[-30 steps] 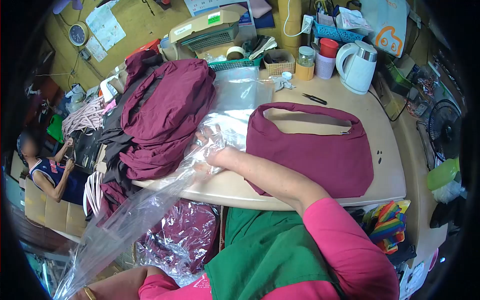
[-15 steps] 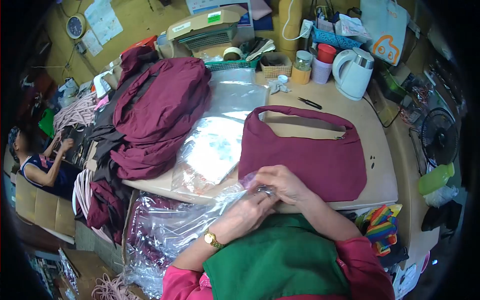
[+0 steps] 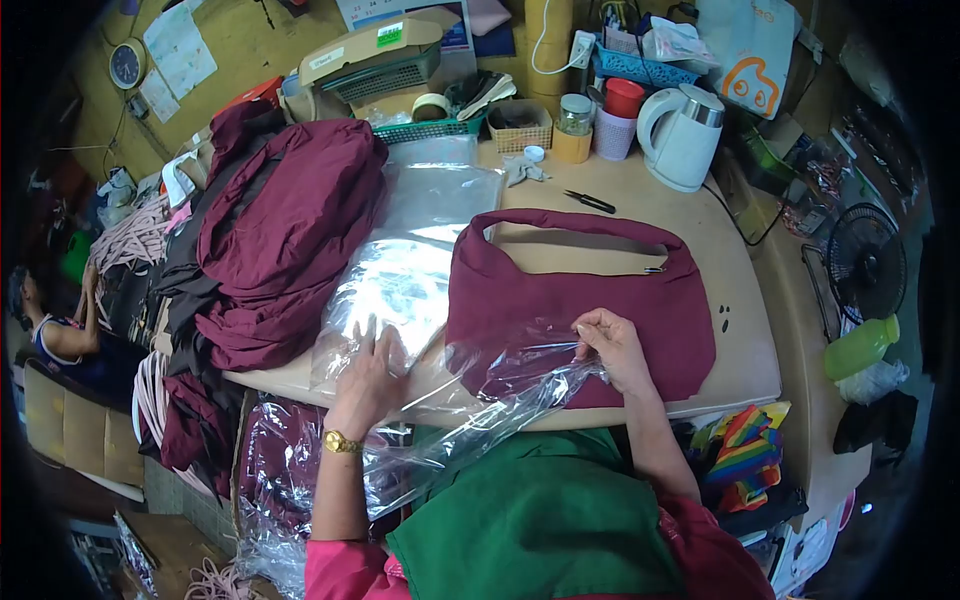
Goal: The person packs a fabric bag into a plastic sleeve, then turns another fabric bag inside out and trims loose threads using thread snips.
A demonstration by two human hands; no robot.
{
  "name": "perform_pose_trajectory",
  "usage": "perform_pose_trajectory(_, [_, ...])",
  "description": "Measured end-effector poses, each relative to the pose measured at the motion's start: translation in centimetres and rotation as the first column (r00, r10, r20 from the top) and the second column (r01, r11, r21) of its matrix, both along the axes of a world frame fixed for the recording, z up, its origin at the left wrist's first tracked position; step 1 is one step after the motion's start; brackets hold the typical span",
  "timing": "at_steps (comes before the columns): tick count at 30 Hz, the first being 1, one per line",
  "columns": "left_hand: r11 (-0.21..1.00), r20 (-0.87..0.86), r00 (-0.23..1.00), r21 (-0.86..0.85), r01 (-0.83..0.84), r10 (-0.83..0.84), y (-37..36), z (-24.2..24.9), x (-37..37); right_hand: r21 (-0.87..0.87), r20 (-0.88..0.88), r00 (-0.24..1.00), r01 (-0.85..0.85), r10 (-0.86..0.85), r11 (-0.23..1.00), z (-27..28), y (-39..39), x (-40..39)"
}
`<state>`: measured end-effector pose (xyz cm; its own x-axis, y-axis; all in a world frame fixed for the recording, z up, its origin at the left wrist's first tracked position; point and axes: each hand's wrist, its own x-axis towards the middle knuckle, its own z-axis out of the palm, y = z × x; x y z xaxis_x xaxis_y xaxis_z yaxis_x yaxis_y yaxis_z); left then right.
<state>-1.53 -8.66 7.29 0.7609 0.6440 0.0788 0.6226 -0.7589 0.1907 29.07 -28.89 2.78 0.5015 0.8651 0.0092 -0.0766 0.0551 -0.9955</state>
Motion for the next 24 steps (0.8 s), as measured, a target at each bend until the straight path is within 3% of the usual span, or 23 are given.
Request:
perform_pose_trajectory(5, [0.996,0.081,0.996,-0.074,0.046,-0.040,1.6,-2.6,-0.6,-0.016,0.041,0.999,-0.024,0.025,1.000,-0.2,0.7,-0.6])
perform_pose_trajectory(9, [0.990,0.192,0.972,-0.080,-0.118,0.132,0.3,-4.7,0.4,-0.009,0.037,0.999,-0.012,0.012,1.000,-0.8,0.6,-0.7])
perform_pose_trajectory(11, [0.977,0.040,0.997,0.200,-0.079,0.073,0.3,-7.2,0.3,-0.005,0.031,0.999,-0.014,0.014,1.000,-0.9,0.5,-0.8])
perform_pose_trajectory(13, [0.963,0.103,0.995,0.268,-0.022,-0.006,-0.7,-5.4,1.4,-0.046,0.120,0.993,-0.015,0.021,0.999,-0.7,0.4,-0.9])
perform_pose_trajectory(15, [0.964,-0.075,0.981,-0.187,-0.189,0.178,-1.8,-0.9,3.7,-0.055,0.130,0.991,-0.015,0.022,0.998,-0.6,0.7,-1.1])
perform_pose_trajectory(17, [0.934,-0.141,0.964,-0.251,-0.255,0.225,-0.6,-1.9,4.9,-0.067,0.146,0.989,-0.014,0.024,0.998,-0.6,0.6,-1.1])
perform_pose_trajectory(18, [0.988,0.094,0.985,-0.065,-0.138,0.144,1.4,-5.2,4.9,-0.070,0.156,0.987,-0.019,0.029,0.997,-0.6,0.6,-1.1])
perform_pose_trajectory(20, [0.945,0.263,0.963,0.294,-0.141,0.062,3.1,-6.0,6.3,-0.069,0.167,0.985,-0.023,0.034,0.997,-0.7,0.7,-1.2])
perform_pose_trajectory(21, [0.944,0.264,0.963,0.297,-0.142,0.061,3.7,-5.2,7.1,-0.050,0.152,0.988,-0.011,0.019,0.999,-0.7,0.8,-1.4])
perform_pose_trajectory(24, [0.970,0.264,0.935,-0.009,-0.241,0.235,6.1,-3.8,9.1,-0.044,0.204,0.979,-0.004,0.013,0.999,-1.1,0.8,-1.2])
